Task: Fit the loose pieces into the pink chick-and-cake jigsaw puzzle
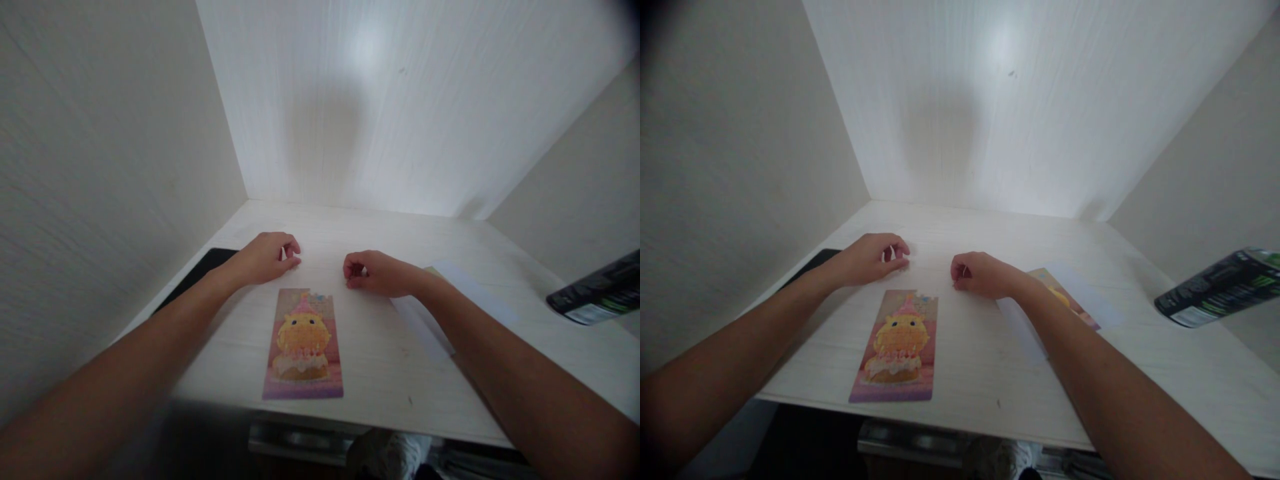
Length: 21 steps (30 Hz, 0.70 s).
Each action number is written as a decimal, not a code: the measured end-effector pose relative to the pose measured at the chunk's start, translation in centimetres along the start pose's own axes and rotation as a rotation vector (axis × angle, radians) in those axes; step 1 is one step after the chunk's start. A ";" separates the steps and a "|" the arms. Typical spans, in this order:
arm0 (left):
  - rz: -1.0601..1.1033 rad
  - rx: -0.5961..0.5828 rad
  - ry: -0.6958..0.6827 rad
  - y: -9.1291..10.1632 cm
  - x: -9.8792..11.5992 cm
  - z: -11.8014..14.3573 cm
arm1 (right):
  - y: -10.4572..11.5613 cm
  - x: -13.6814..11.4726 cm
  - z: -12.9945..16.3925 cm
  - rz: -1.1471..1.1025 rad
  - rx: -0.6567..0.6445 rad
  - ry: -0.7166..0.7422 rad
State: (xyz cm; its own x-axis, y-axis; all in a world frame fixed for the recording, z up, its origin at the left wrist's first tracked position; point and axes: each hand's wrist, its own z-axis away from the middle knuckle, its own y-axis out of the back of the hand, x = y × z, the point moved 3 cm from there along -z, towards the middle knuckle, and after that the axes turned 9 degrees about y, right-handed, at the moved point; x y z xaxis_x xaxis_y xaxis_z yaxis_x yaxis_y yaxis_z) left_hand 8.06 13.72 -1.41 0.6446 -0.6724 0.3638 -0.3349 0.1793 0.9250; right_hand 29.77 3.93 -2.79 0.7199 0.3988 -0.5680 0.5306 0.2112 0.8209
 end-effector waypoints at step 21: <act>-0.009 -0.092 -0.021 -1.1 -0.2 0.1 | -3.8 -2.4 -1.9 -0.460 0.303 -0.090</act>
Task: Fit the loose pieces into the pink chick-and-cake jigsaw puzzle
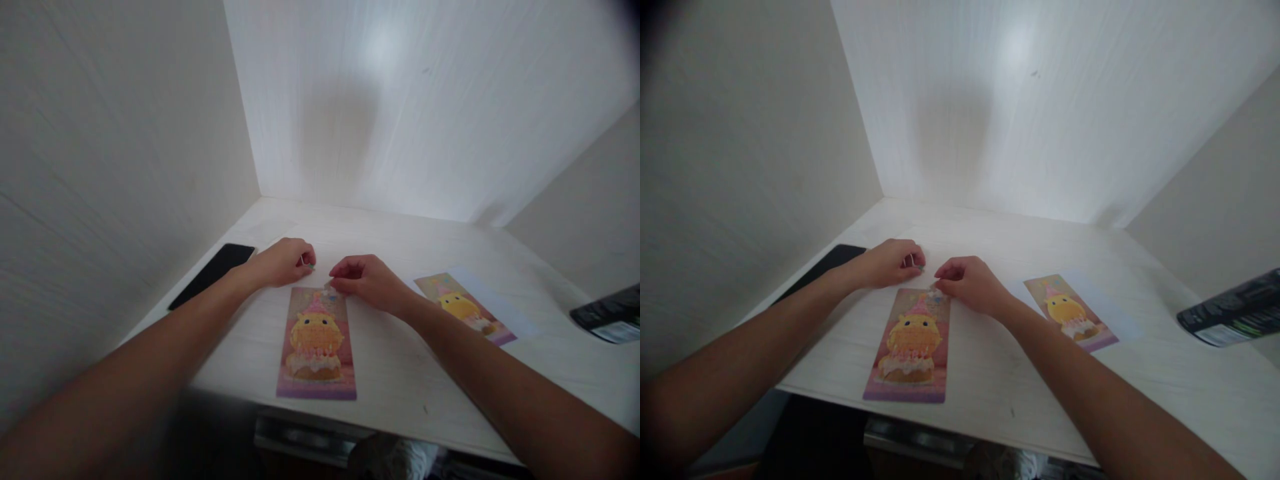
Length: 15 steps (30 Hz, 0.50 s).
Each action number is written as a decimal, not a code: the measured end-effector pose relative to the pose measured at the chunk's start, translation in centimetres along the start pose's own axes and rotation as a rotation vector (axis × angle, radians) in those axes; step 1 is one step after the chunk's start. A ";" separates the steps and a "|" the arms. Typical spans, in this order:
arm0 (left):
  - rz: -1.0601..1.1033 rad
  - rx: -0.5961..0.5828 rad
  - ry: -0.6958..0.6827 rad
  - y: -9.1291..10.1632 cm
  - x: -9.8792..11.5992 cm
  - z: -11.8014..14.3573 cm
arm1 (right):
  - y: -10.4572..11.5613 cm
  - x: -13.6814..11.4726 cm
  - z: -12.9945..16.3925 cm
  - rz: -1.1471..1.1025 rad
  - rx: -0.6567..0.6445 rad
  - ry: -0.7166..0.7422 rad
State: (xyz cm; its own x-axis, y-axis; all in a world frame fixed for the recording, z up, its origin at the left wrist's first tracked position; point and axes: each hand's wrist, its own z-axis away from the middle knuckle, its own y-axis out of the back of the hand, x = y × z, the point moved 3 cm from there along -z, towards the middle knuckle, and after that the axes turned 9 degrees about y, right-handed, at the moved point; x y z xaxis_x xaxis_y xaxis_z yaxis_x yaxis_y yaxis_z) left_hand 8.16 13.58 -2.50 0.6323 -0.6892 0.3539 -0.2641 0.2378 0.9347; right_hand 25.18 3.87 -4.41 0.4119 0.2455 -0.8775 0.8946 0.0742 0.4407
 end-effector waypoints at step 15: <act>0.032 0.010 -0.015 0.3 0.7 0.4 | -0.9 -1.2 0.1 0.433 -0.057 0.102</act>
State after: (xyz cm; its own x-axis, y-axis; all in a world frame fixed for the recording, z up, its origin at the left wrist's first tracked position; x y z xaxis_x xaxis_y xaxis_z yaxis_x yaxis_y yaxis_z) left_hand 8.21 12.93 -2.03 0.6126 -0.6915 0.3828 -0.2910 0.2530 0.9227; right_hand 23.93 3.42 -3.78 0.7247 0.3595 -0.5879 0.6313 -0.0044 0.7755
